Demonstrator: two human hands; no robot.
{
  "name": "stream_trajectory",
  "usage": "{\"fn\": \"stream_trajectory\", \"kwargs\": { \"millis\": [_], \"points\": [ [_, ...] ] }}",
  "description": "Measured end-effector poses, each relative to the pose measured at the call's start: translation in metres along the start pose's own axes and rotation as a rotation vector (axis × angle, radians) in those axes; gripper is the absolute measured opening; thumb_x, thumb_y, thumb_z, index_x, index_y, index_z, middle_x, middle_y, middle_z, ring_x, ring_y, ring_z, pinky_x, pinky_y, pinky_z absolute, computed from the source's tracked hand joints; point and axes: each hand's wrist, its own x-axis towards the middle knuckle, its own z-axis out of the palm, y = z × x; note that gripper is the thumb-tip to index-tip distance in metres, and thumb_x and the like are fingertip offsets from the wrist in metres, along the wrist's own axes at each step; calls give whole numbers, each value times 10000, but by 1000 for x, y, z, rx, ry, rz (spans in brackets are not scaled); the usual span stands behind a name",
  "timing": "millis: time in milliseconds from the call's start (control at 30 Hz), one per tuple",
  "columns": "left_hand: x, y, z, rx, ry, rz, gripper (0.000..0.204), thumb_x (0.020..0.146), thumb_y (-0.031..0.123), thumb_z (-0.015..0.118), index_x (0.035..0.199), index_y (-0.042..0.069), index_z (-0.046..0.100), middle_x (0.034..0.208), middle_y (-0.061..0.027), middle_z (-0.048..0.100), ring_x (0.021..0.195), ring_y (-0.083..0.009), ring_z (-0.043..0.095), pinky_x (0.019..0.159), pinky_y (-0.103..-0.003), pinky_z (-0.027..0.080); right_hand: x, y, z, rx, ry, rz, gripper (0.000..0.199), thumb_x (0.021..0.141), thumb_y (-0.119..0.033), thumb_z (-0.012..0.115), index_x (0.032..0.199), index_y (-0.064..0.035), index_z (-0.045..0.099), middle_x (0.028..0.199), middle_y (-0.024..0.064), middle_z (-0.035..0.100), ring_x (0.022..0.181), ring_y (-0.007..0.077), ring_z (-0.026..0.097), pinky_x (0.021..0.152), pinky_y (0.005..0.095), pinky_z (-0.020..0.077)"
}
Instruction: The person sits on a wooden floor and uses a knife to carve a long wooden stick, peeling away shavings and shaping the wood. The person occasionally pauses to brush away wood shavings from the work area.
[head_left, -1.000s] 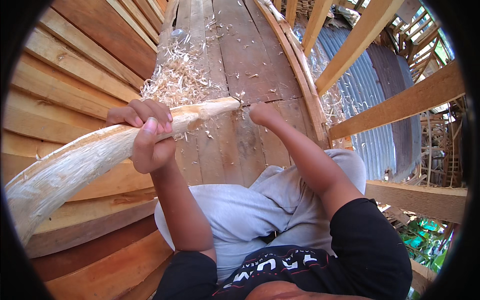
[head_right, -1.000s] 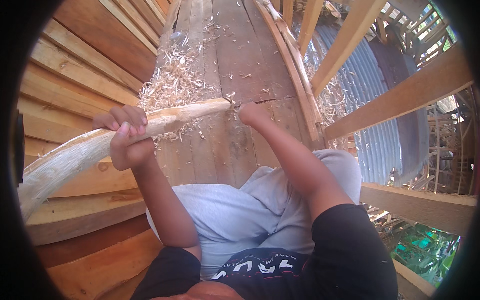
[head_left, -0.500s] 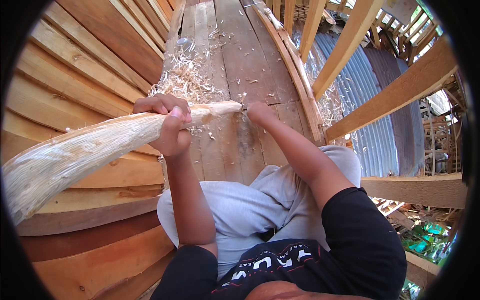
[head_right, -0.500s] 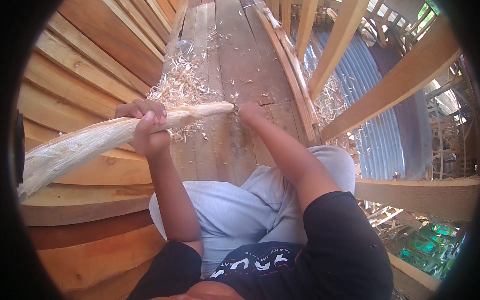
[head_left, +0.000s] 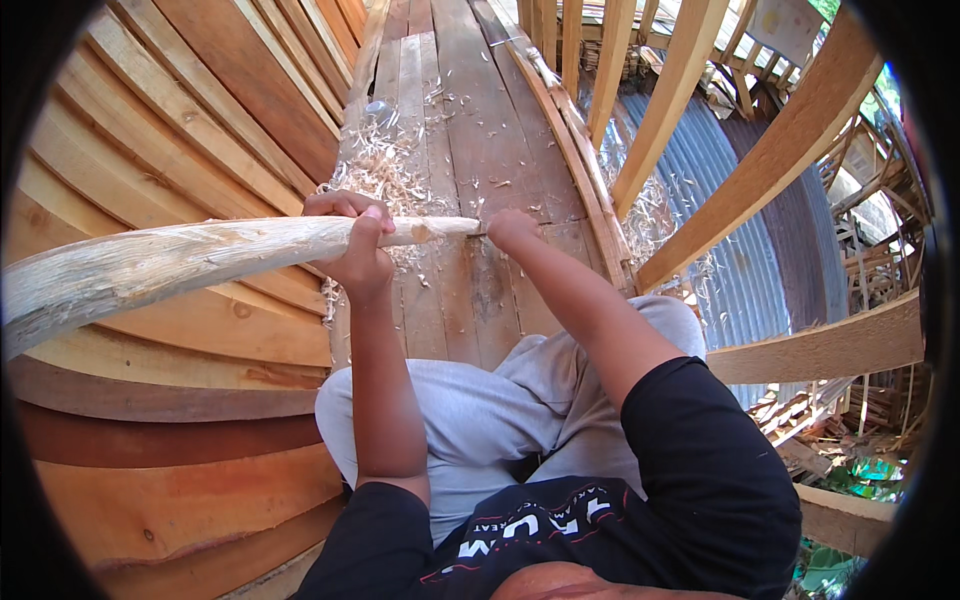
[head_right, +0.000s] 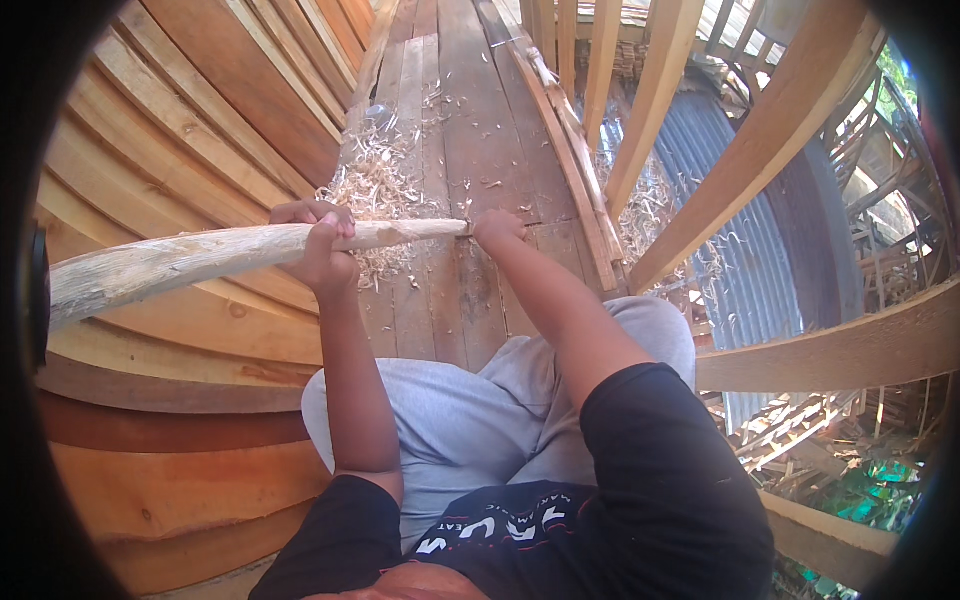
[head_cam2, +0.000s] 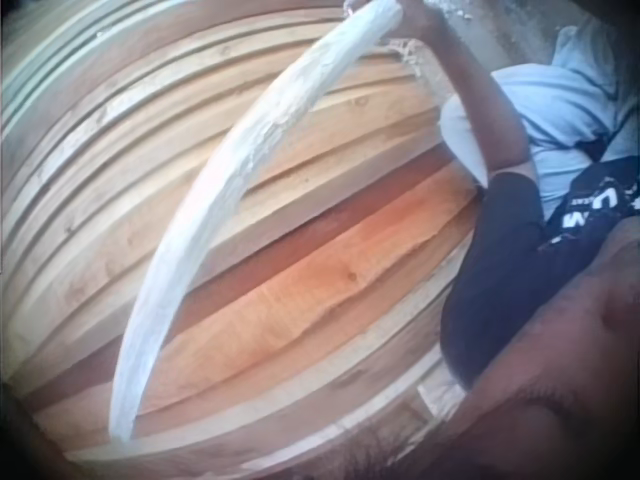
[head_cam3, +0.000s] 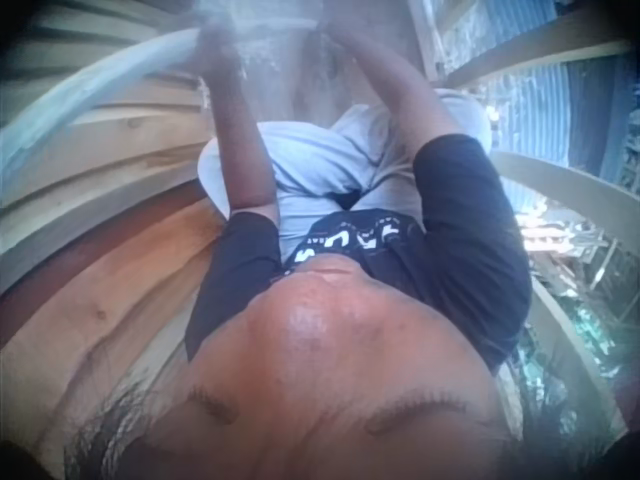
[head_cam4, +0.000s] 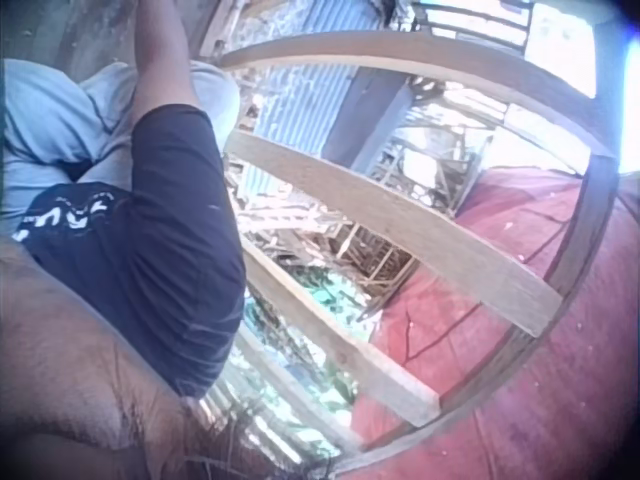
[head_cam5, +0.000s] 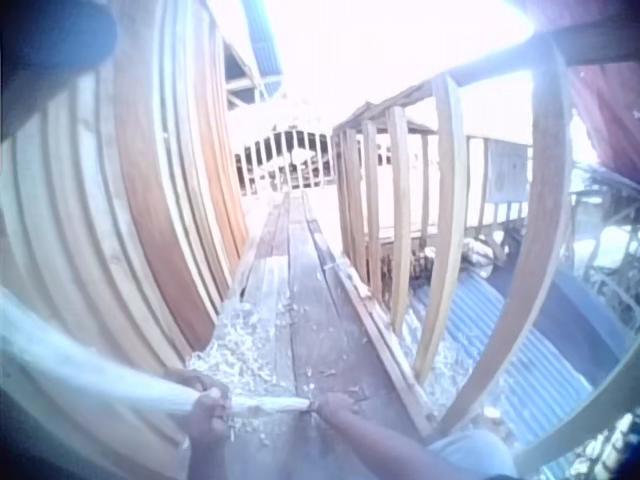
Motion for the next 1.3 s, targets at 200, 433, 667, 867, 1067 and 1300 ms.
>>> {"fn": "stream_trajectory", "kwargs": {
  "millis": [200,433,667,867,1067,1300],
  "points": [
    [4,0,-6,-49,1,-34,213,708,-77,496,849,42,390,629,-68,455,502,-124,473,528,-269,463,23,5,6,-30,67,53,363,924,-288,458,1163,-113,669,1225,112,635,1145,328,599,927,412,496],
    [7,1,-22,-81,43,13,200,704,-53,477,847,47,379,603,-68,435,484,-128,443,504,-273,443,36,32,12,-196,140,-134,357,913,-271,448,1117,-107,690,1168,162,652,1056,325,647,894,424,512],
    [19,13,-38,-123,45,-5,203,695,-44,488,839,60,390,589,-68,439,478,-146,442,526,-308,451,17,15,-26,18,188,-172,425,939,-339,413,1084,-31,667,1111,214,653,1047,378,625,885,460,497],
    [29,58,-41,-152,-37,54,186,694,11,511,830,72,399,582,-59,421,480,-145,433,528,-310,430,-3,50,-17,-13,102,-335,325,933,-273,486,983,-2,657,973,245,654,967,402,623,831,465,482],
    [29,98,-39,-92,-27,89,157,702,26,510,822,75,422,574,-47,407,472,-137,404,514,-307,400,-4,71,11,-91,-82,-598,151,841,-125,639,928,-3,659,886,219,661,879,375,635,760,452,483],
    [25,127,-43,-13,-49,66,157,713,25,506,843,76,435,582,-43,413,484,-135,399,546,-316,395,7,34,40,-215,-268,-931,143,822,-102,652,919,3,664,892,205,656,884,366,631,752,442,486]
  ]
}}
